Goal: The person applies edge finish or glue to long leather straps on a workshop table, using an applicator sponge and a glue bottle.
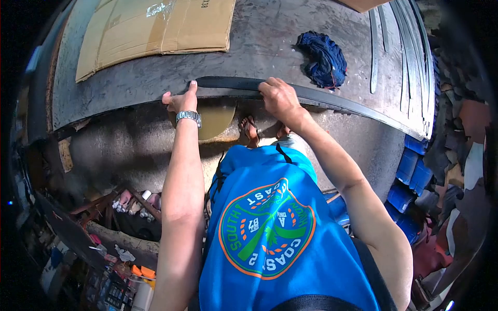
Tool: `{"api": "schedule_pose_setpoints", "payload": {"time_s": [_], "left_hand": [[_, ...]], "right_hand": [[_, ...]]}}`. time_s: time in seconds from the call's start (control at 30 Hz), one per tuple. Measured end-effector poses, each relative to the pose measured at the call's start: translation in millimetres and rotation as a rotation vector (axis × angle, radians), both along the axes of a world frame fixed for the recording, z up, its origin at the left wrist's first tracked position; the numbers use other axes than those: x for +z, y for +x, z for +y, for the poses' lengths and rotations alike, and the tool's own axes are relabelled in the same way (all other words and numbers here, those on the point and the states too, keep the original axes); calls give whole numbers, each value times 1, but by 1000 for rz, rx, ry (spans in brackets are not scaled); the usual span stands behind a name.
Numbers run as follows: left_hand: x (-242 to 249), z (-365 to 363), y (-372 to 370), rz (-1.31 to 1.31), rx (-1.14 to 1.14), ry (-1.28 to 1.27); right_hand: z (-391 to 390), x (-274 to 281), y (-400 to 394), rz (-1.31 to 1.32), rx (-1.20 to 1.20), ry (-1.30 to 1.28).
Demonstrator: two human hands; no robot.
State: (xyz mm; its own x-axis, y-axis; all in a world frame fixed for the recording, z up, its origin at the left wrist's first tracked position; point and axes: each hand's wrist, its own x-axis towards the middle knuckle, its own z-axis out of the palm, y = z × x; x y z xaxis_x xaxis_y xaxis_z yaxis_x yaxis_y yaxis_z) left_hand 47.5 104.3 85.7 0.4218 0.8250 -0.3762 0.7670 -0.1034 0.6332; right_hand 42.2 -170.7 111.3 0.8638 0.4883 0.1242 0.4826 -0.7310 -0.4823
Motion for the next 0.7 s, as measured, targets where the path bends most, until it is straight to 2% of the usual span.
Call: {"api": "schedule_pose_setpoints", "payload": {"time_s": [0.07, 0.23, 0.37, 0.5, 0.6, 0.7], "left_hand": [[-2, 1, 3, -2, 0, -1], [10, -6, 2, -39, 10, -33], [13, -7, 3, -42, 26, -63], [7, -7, 3, -39, 30, -45], [12, -4, 2, -29, 1, -25], [12, -7, 4, -15, 23, -34]], "right_hand": [[-13, -3, 0, 26, -30, -17], [22, -9, 7, -11, 3, 43], [17, -10, 7, 5, -49, 81], [65, -16, 16, -69, 6, 114], [94, -14, 23, -24, -3, 89], [66, -13, 20, 15, -50, 123]]}}
